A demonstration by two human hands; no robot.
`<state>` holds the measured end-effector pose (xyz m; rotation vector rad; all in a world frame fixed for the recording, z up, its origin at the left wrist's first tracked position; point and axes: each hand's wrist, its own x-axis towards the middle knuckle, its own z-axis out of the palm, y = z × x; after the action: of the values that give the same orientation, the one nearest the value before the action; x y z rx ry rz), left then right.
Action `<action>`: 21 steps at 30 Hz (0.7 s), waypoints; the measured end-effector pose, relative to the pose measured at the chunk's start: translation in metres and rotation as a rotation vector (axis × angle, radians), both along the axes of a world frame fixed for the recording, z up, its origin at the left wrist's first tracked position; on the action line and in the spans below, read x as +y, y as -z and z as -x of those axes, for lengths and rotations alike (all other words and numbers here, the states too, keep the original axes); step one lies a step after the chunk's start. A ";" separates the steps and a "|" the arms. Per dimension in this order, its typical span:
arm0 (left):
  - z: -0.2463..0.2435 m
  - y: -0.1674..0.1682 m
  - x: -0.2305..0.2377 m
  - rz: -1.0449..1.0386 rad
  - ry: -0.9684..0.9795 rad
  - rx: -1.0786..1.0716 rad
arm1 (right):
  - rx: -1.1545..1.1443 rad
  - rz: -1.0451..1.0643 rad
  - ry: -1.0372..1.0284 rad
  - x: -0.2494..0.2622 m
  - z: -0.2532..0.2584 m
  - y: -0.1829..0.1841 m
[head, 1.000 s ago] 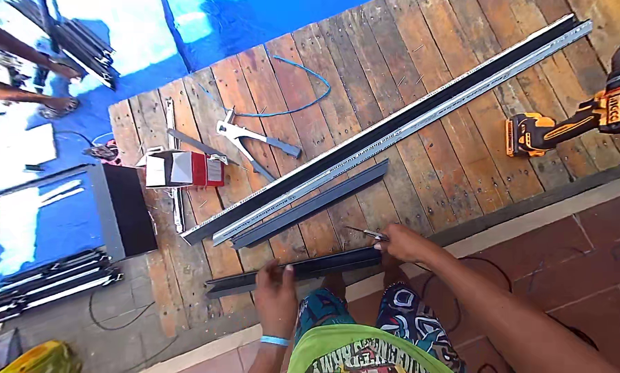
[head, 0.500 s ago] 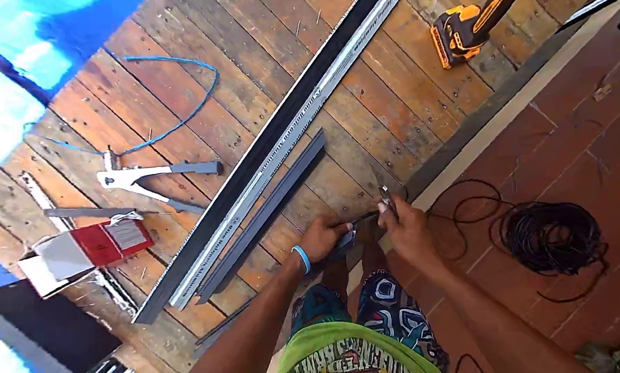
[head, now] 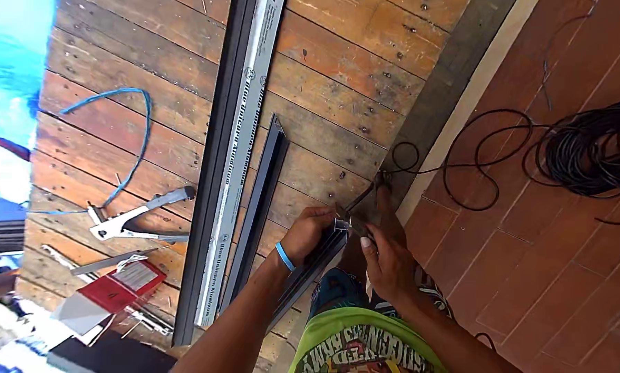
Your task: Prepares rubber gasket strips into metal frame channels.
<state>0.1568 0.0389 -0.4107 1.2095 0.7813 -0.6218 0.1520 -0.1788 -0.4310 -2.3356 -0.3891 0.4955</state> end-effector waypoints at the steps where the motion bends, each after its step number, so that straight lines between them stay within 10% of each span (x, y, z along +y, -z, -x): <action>1: -0.001 -0.001 -0.001 -0.002 -0.010 -0.002 | -0.006 0.000 -0.001 0.000 -0.001 0.000; 21: -0.005 0.001 -0.016 -0.120 -0.074 0.041 | 0.009 -0.060 0.033 0.008 0.010 0.034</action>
<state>0.1617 0.0232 -0.4115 1.2740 0.9047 -0.5467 0.1421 -0.1709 -0.4653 -2.2777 -0.3558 0.4719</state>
